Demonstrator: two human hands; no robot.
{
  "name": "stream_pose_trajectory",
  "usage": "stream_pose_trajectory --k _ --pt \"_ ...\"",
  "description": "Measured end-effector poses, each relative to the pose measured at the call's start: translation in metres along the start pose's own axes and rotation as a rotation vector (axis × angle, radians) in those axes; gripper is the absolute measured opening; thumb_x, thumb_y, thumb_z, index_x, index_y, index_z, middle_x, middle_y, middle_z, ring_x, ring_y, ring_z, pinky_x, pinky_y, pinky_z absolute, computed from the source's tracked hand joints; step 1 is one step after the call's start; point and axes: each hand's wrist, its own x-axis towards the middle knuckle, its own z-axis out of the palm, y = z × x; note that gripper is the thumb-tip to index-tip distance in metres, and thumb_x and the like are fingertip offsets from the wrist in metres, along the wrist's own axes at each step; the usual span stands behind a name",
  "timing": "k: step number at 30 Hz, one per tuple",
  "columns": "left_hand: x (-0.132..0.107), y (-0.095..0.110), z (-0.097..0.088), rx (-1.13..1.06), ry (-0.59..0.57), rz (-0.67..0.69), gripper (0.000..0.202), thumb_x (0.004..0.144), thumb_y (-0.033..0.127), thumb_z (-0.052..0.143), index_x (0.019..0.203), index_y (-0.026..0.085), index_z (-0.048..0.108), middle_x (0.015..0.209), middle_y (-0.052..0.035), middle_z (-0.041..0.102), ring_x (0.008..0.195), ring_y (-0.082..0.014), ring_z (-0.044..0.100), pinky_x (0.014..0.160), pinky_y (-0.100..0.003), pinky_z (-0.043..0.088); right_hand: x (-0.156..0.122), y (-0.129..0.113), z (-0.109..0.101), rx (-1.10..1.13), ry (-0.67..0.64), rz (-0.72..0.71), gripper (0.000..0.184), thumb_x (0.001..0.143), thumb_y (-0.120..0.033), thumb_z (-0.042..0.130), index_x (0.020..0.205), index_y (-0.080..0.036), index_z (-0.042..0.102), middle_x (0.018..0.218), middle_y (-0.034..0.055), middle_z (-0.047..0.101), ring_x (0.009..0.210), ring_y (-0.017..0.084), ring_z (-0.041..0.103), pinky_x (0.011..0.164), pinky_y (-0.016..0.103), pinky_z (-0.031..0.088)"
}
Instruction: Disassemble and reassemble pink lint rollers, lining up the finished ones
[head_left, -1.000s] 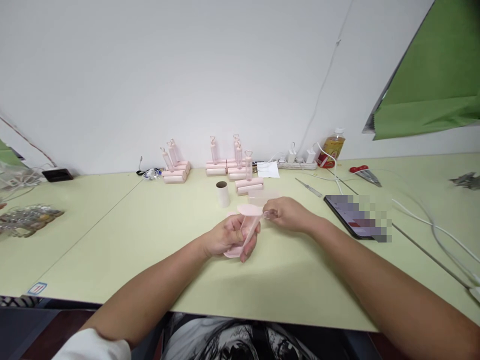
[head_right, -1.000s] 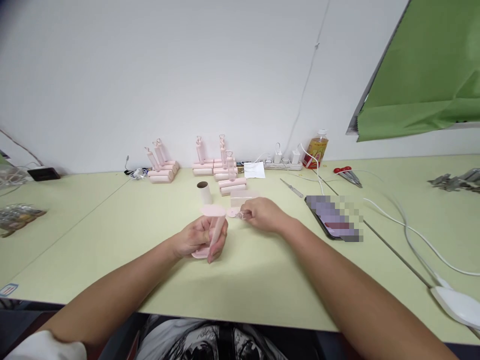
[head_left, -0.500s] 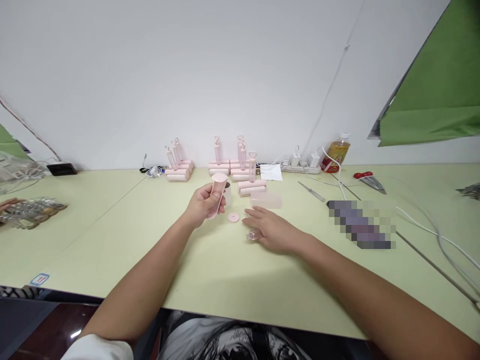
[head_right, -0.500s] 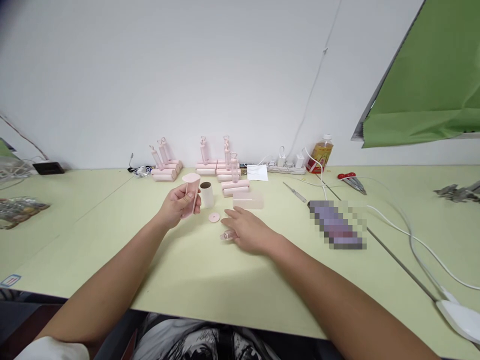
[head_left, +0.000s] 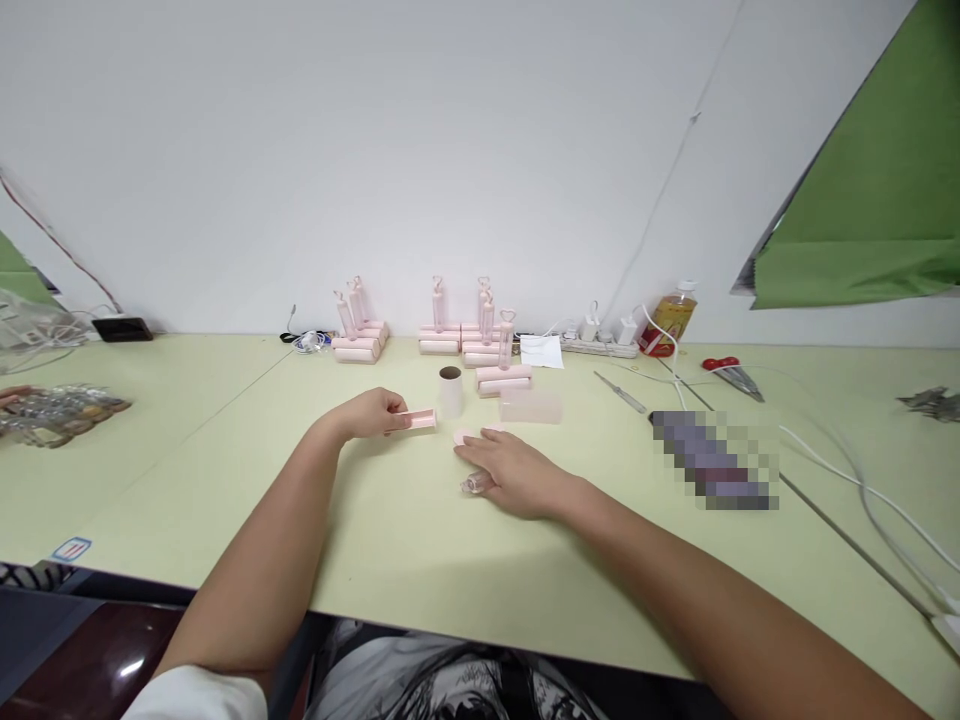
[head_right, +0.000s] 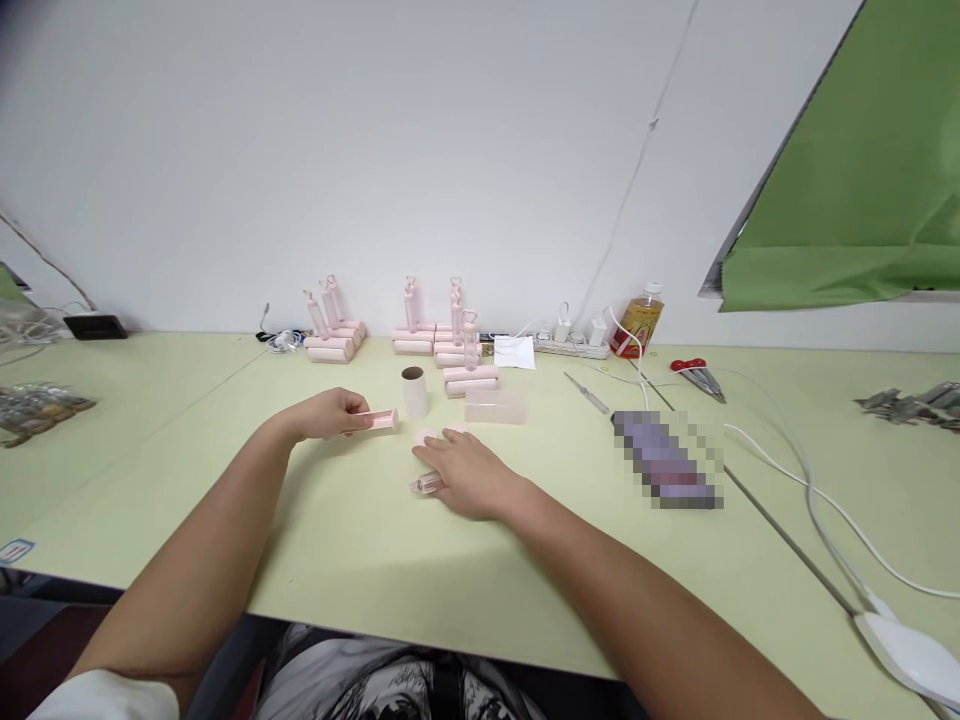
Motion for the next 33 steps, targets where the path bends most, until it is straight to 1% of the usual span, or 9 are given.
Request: stream_pose_trajectory --k 5,11,13,15,18,22,26,29,33 --pt "0.004 -0.014 -0.008 0.061 0.096 -0.170 0.022 0.059 0.037 0.070 0.062 0.018 0.058 0.055 0.0013 0.052 0.049 -0.0108 0.040 0.046 -0.023 0.027 -0.002 -0.009 0.000 -0.013 0.002 -0.062 0.036 0.086 -0.022 0.053 0.122 -0.020 0.055 0.132 0.0115 0.055 0.117 0.030 0.047 0.098 0.043 0.038" --pt "0.012 -0.015 0.005 0.099 -0.029 -0.150 0.022 0.058 0.037 0.070 0.068 0.020 0.061 0.058 0.0009 0.055 0.051 -0.0126 0.046 0.045 -0.023 0.032 -0.004 -0.009 0.003 -0.007 0.006 -0.058 0.035 0.089 -0.026 0.053 0.122 -0.021 0.056 0.130 0.0114 0.057 0.119 0.029 0.047 0.100 0.045 0.035" --pt "0.012 -0.012 0.008 0.119 -0.054 -0.128 0.024 0.058 0.039 0.071 0.073 0.020 0.063 0.065 0.0002 0.060 0.054 -0.0130 0.050 0.046 -0.022 0.034 -0.004 -0.009 0.003 -0.007 0.008 -0.065 0.031 0.089 -0.026 0.054 0.119 -0.020 0.058 0.128 0.0117 0.058 0.117 0.029 0.048 0.100 0.045 0.036" --pt "0.010 -0.007 0.007 0.129 -0.066 -0.108 0.035 0.059 0.042 0.072 0.086 0.021 0.065 0.086 -0.0024 0.066 0.058 -0.0135 0.056 0.050 -0.023 0.039 -0.003 -0.009 0.002 -0.006 0.011 -0.074 0.026 0.088 -0.025 0.054 0.113 -0.021 0.060 0.125 0.0113 0.059 0.113 0.028 0.050 0.098 0.044 0.037" --pt "0.007 0.006 0.003 0.124 0.058 -0.051 0.057 0.066 0.053 0.067 0.115 0.025 0.058 0.118 -0.0070 0.060 0.076 -0.0181 0.064 0.063 -0.026 0.048 -0.002 -0.011 0.000 -0.006 0.011 -0.078 0.018 0.087 -0.025 0.055 0.104 -0.021 0.062 0.119 0.0103 0.062 0.107 0.026 0.052 0.094 0.042 0.039" --pt "0.017 0.033 0.007 0.104 0.332 0.113 0.063 0.077 0.058 0.058 0.131 0.026 0.046 0.127 -0.0090 0.055 0.107 -0.0243 0.059 0.083 -0.032 0.048 -0.002 -0.012 0.000 -0.032 0.015 -0.067 0.021 0.086 -0.021 0.055 0.106 -0.019 0.062 0.122 0.0116 0.060 0.110 0.027 0.050 0.094 0.041 0.039" --pt "0.036 0.061 0.019 0.179 0.320 0.264 0.070 0.077 0.051 0.062 0.139 0.027 0.038 0.134 -0.0110 0.049 0.114 -0.0266 0.054 0.092 -0.036 0.044 -0.003 -0.011 0.001 -0.029 0.013 -0.052 0.023 0.088 -0.026 0.053 0.108 -0.018 0.061 0.126 0.0131 0.058 0.112 0.028 0.049 0.094 0.042 0.038" --pt "0.042 0.073 0.024 0.274 0.344 0.289 0.068 0.077 0.048 0.062 0.138 0.027 0.040 0.133 -0.0115 0.048 0.121 -0.0299 0.048 0.094 -0.040 0.042 -0.004 -0.010 0.001 -0.023 0.010 -0.048 0.024 0.089 -0.026 0.051 0.110 -0.019 0.060 0.126 0.0127 0.058 0.112 0.028 0.049 0.094 0.041 0.038" --pt "0.039 0.077 0.027 0.309 0.377 0.268 0.068 0.079 0.046 0.059 0.140 0.026 0.036 0.135 -0.0113 0.046 0.124 -0.0303 0.044 0.096 -0.040 0.040 -0.004 -0.005 0.002 -0.060 0.021 0.002 0.020 0.087 -0.022 0.052 0.105 -0.018 0.060 0.120 0.0121 0.059 0.109 0.028 0.049 0.091 0.040 0.038"
